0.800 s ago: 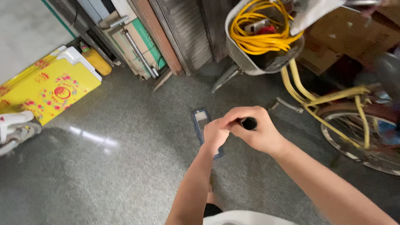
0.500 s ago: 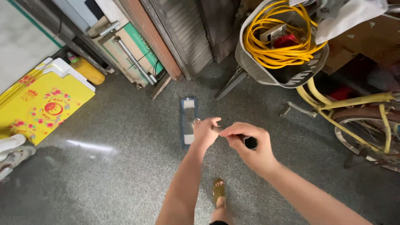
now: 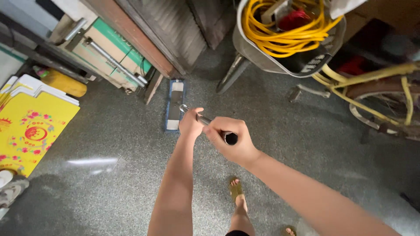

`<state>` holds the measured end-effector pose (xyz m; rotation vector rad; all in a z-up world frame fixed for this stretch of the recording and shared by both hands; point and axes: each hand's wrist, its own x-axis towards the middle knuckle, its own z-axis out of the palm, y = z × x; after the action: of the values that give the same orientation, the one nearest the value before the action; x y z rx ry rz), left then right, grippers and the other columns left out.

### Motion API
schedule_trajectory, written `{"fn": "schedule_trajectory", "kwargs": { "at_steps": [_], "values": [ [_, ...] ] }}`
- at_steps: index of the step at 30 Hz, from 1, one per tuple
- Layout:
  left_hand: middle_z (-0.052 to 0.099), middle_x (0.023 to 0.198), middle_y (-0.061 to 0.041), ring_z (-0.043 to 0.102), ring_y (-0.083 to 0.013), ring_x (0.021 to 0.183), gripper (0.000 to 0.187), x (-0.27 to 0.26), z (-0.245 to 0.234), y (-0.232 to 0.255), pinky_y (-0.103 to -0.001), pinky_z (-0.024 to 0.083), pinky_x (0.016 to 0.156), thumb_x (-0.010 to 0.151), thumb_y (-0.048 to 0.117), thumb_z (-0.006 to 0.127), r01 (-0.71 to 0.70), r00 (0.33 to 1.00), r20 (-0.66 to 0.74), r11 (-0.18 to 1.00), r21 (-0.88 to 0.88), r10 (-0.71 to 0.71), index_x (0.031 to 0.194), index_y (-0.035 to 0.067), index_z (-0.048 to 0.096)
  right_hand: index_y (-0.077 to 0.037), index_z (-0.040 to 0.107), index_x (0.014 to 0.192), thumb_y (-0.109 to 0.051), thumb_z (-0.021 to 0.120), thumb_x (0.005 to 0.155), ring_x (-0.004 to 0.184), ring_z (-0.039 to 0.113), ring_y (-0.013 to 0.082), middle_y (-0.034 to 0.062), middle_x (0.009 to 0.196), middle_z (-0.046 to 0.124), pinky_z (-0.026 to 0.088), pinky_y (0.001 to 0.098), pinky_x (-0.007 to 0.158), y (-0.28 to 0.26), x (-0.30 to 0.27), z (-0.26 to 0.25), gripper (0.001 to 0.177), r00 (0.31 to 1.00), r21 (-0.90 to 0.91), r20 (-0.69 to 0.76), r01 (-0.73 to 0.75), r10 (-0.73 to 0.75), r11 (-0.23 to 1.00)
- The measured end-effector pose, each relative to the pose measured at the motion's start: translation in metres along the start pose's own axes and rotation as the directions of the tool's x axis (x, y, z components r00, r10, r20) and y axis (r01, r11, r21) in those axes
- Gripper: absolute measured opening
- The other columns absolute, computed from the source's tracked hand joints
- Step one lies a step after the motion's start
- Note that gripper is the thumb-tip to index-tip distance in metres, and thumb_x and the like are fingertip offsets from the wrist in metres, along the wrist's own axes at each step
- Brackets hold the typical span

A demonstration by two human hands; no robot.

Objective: The person mops a tiled floor using a flat mop, moving back and forth across the area. They navigate around stored items including a bicycle, scooter, and shoe rack while maintaining continuous contact with the floor.

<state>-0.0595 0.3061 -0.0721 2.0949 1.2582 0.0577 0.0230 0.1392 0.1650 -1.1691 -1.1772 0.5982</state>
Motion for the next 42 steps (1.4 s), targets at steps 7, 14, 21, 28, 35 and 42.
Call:
{"fn": "schedule_trajectory", "kwargs": {
  "at_steps": [7,14,21,28,35,42],
  "values": [
    [0.067,0.121,0.005,0.062,-0.0241,0.127,0.04,-0.014,0.065,0.039,-0.046,0.052,0.107,0.089,0.042,0.067,-0.043,0.993,0.114,0.997,0.059,0.036,0.128,0.035,0.068,-0.009,0.053,0.058,-0.001,0.063,0.094,0.053,0.036,0.0134,0.003,0.051,0.05,0.039,0.027,0.053,-0.023,-0.048,-0.069,0.039,0.997,-0.04,-0.06,-0.054,0.051,0.998],
    [0.076,0.111,-0.002,0.066,-0.0296,0.118,0.031,-0.126,0.075,0.184,-0.047,0.055,0.103,0.083,0.043,0.07,-0.143,0.965,0.19,0.972,-0.185,0.179,0.11,0.029,0.077,-0.008,0.054,0.055,0.002,0.058,0.092,0.049,0.036,0.0102,0.0037,0.046,0.046,0.038,0.024,0.051,-0.113,-0.103,-0.162,0.038,0.99,-0.111,-0.12,-0.091,0.077,0.99],
    [0.076,0.112,-0.011,0.066,-0.0358,0.118,0.035,-0.255,0.113,0.331,-0.05,0.053,0.103,0.087,0.042,0.058,-0.274,0.885,0.321,0.934,-0.229,0.338,0.105,0.019,0.079,-0.007,0.058,0.055,0.0,0.058,0.088,0.048,0.041,0.0098,0.0048,0.046,0.052,0.041,0.0248,0.049,-0.205,-0.207,-0.254,0.034,0.953,-0.217,-0.273,-0.194,0.131,0.957],
    [0.077,0.102,-0.01,0.069,-0.0367,0.109,0.029,-0.354,0.222,0.434,-0.049,0.055,0.094,0.084,0.037,0.065,-0.412,0.731,0.444,0.854,-0.318,0.518,0.102,0.021,0.08,-0.006,0.06,0.053,-0.002,0.059,0.093,0.044,0.038,0.007,0.0047,0.042,0.048,0.038,0.0199,0.046,-0.311,-0.319,-0.337,0.04,0.876,-0.329,-0.463,-0.314,0.137,0.891],
    [0.075,0.091,-0.008,0.072,-0.0329,0.099,0.026,-0.446,0.35,0.513,-0.042,0.056,0.086,0.08,0.032,0.065,-0.433,0.563,0.566,0.799,-0.418,0.602,0.099,0.019,0.079,-0.008,0.06,0.053,-0.005,0.062,0.089,0.042,0.038,0.0048,0.001,0.042,0.044,0.035,0.0184,0.044,-0.382,-0.427,-0.405,0.036,0.769,-0.386,-0.621,-0.466,0.15,0.796],
    [0.076,0.091,-0.012,0.074,-0.0339,0.096,0.033,-0.523,0.341,0.586,-0.046,0.057,0.082,0.083,0.039,0.065,-0.587,0.445,0.638,0.743,-0.323,0.629,0.093,0.011,0.078,-0.009,0.045,0.053,-0.002,0.06,0.083,0.051,0.035,0.0104,-0.0019,0.049,0.033,0.035,0.0264,0.05,-0.397,-0.471,-0.436,0.035,0.763,-0.436,-0.616,-0.536,0.194,0.723]
  ]
}}
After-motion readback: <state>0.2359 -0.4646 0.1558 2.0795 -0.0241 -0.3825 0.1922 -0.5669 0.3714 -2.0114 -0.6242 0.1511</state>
